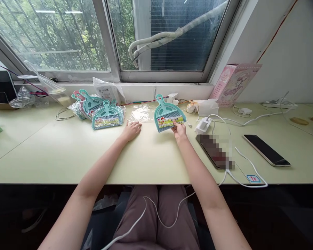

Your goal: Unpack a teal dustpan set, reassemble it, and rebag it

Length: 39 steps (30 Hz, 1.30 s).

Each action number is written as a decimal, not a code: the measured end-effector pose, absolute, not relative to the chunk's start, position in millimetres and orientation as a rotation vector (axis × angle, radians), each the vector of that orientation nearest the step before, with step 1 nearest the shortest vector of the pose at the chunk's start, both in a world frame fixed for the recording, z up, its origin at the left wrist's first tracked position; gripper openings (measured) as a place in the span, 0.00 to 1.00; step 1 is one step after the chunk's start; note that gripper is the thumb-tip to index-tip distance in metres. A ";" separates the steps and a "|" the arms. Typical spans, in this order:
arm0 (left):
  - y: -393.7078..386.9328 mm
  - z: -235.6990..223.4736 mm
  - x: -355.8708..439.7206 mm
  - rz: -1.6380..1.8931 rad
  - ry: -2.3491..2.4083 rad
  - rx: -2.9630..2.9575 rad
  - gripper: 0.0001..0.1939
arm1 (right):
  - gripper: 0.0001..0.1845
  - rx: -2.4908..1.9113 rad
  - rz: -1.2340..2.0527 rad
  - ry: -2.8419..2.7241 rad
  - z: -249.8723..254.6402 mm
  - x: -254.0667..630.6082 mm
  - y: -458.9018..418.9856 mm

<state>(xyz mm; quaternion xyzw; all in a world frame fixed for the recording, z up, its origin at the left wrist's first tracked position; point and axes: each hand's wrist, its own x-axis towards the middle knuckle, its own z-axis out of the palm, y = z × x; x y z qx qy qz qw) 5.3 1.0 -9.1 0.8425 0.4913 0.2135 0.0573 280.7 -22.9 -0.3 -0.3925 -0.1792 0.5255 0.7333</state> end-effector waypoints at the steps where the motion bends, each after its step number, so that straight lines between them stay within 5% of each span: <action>1: 1.8 -8.6 3.6 0.651 1.520 2.567 0.17 | 0.15 -0.876 1.160 -0.395 -1.3 280.7 -22.8; 11: -10.7 21.0 8.0 1.048 1.771 2.495 0.17 | 0.12 -0.988 1.194 -0.376 -7.9 281.1 -20.8; 17: -8.7 3.2 19.2 0.606 1.403 2.462 0.18 | 0.11 -1.024 1.246 -0.349 -9.4 282.6 -19.3; 28: 12.2 2.6 -21.8 0.502 1.176 2.460 0.55 | 0.11 -1.047 1.269 -0.387 -6.0 282.3 -22.7; 30: 14.2 7.2 -30.1 0.588 1.250 2.496 0.51 | 0.10 -1.029 1.270 -0.394 -5.6 282.6 -22.5; 35: 15.2 3.2 -40.9 0.752 1.705 2.432 0.19 | 0.08 -1.037 1.300 -0.402 -1.6 279.3 -23.9; 39: 12.8 1.0 -36.5 0.671 1.973 2.349 0.18 | 0.07 -1.039 1.362 -0.574 6.2 272.2 -29.3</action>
